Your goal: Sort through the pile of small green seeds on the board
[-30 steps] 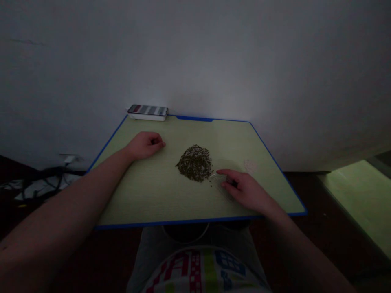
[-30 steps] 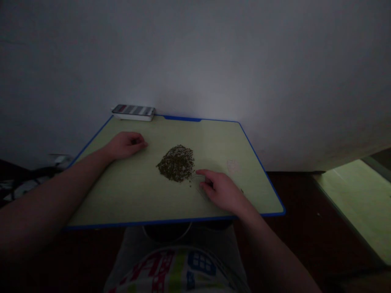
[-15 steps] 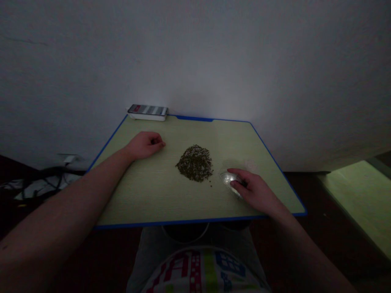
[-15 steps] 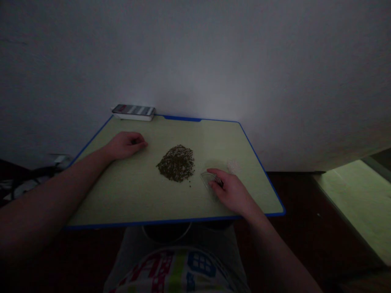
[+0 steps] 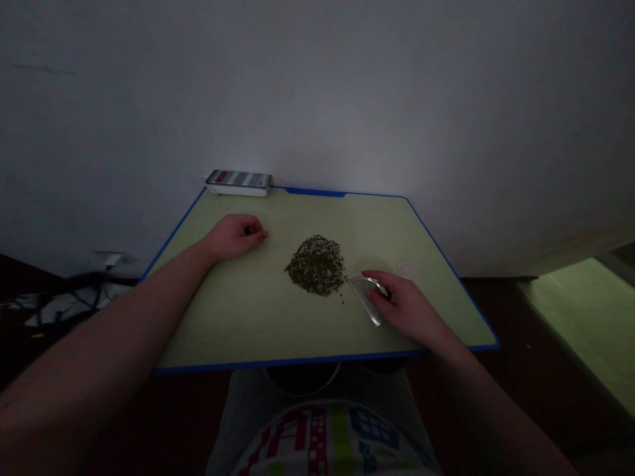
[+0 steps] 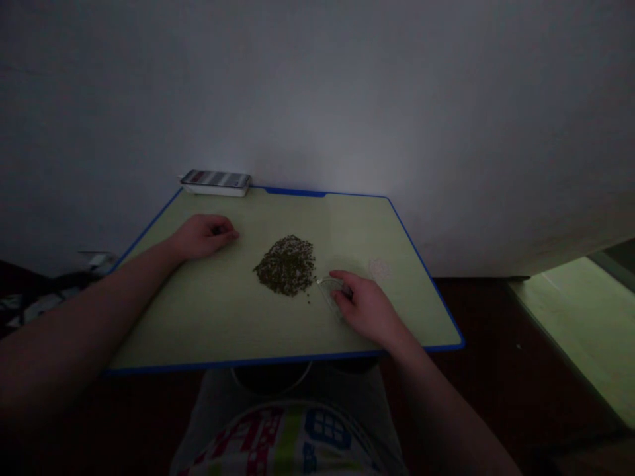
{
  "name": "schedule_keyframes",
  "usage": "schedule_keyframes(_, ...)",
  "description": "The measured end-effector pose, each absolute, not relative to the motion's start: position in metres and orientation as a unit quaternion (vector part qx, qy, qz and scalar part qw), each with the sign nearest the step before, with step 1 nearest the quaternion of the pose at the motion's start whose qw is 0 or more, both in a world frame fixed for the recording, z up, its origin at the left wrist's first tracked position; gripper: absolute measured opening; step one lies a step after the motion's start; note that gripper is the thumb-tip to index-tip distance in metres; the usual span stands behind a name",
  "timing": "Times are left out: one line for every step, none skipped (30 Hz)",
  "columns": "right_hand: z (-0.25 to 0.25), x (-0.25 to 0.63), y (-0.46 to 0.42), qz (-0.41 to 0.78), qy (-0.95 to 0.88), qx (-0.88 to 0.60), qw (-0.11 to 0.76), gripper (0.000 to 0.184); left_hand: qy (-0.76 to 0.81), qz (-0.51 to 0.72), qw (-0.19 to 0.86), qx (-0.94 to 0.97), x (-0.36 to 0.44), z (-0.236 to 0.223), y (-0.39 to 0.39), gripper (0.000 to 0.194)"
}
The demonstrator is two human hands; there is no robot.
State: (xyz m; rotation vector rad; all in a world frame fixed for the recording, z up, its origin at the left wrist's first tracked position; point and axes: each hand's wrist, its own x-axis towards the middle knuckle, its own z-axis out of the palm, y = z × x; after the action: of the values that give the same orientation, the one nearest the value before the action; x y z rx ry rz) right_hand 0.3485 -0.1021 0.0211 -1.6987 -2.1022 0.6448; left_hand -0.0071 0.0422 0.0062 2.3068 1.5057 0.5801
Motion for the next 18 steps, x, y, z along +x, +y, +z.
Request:
schedule_keyframes(0.0213, 0.3485, -0.1018, 0.228, -0.744, -0.602, 0.180, 0.041, 0.527, 0.202, 0.165, 0.809, -0.0068, 0.0067, 0.0418, 0.033)
schedule_keyframes(0.0215, 0.3482, -0.1015, 0.226, -0.745, -0.601, 0.181, 0.041, 0.528, 0.201, 0.169, 0.808, -0.0064, 0.0072, 0.0414, 0.034)
schedule_keyframes(0.0217, 0.3476, -0.1012, 0.224, -0.746, -0.600, 0.181, 0.041, 0.528, 0.201, 0.171, 0.807, -0.0060, 0.0078, 0.0409, 0.034)
schedule_keyframes(0.0220, 0.3469, -0.1010, 0.222, -0.748, -0.598, 0.182, 0.041, 0.529, 0.201, 0.173, 0.806, -0.0056, 0.0084, 0.0404, 0.034)
schedule_keyframes(0.0223, 0.3464, -0.1008, 0.222, -0.750, -0.596, 0.182, 0.041, 0.529, 0.202, 0.174, 0.805, -0.0053, 0.0089, 0.0400, 0.034)
schedule_keyframes(0.0226, 0.3461, -0.1006, 0.222, -0.751, -0.595, 0.181, 0.041, 0.530, 0.202, 0.175, 0.805, -0.0051, 0.0092, 0.0397, 0.034)
schedule_keyframes(0.0229, 0.3460, -0.1005, 0.222, -0.751, -0.595, 0.180, 0.040, 0.530, 0.202, 0.175, 0.805, -0.0050, 0.0093, 0.0395, 0.034)
schedule_keyframes(0.0232, 0.3463, -0.1005, 0.222, -0.749, -0.598, 0.179, 0.041, 0.530, 0.202, 0.175, 0.805, -0.0051, 0.0093, 0.0395, 0.034)
schedule_keyframes(0.0235, 0.3467, -0.1006, 0.223, -0.747, -0.600, 0.180, 0.041, 0.529, 0.201, 0.178, 0.805, -0.0053, 0.0091, 0.0396, 0.034)
schedule_keyframes(0.0237, 0.3474, -0.1006, 0.224, -0.744, -0.603, 0.181, 0.041, 0.530, 0.201, 0.180, 0.804, -0.0056, 0.0087, 0.0398, 0.035)
schedule_keyframes(0.0238, 0.3480, -0.1007, 0.224, -0.742, -0.605, 0.182, 0.041, 0.531, 0.200, 0.182, 0.803, -0.0060, 0.0082, 0.0401, 0.035)
schedule_keyframes(0.0238, 0.3487, -0.1006, 0.225, -0.740, -0.607, 0.183, 0.041, 0.531, 0.200, 0.183, 0.802, -0.0064, 0.0077, 0.0405, 0.035)
schedule_keyframes(0.0235, 0.3492, -0.1005, 0.225, -0.739, -0.608, 0.184, 0.041, 0.532, 0.201, 0.182, 0.802, -0.0068, 0.0073, 0.0409, 0.035)
schedule_keyframes(0.0232, 0.3495, -0.1003, 0.225, -0.739, -0.608, 0.183, 0.041, 0.533, 0.201, 0.180, 0.802, -0.0071, 0.0069, 0.0412, 0.035)
schedule_keyframes(0.0228, 0.3496, -0.0999, 0.226, -0.740, -0.607, 0.183, 0.041, 0.533, 0.200, 0.176, 0.803, -0.0072, 0.0067, 0.0414, 0.035)
schedule_keyframes(0.0224, 0.3494, -0.0993, 0.227, -0.741, -0.605, 0.183, 0.041, 0.534, 0.198, 0.173, 0.804, -0.0073, 0.0067, 0.0415, 0.035)
schedule_keyframes(0.0222, 0.3489, -0.0987, 0.227, -0.743, -0.602, 0.184, 0.041, 0.533, 0.196, 0.171, 0.805, -0.0072, 0.0069, 0.0415, 0.035)
schedule_keyframes(0.0221, 0.3482, -0.0979, 0.226, -0.745, -0.600, 0.185, 0.041, 0.534, 0.194, 0.169, 0.805, -0.0069, 0.0073, 0.0413, 0.035)
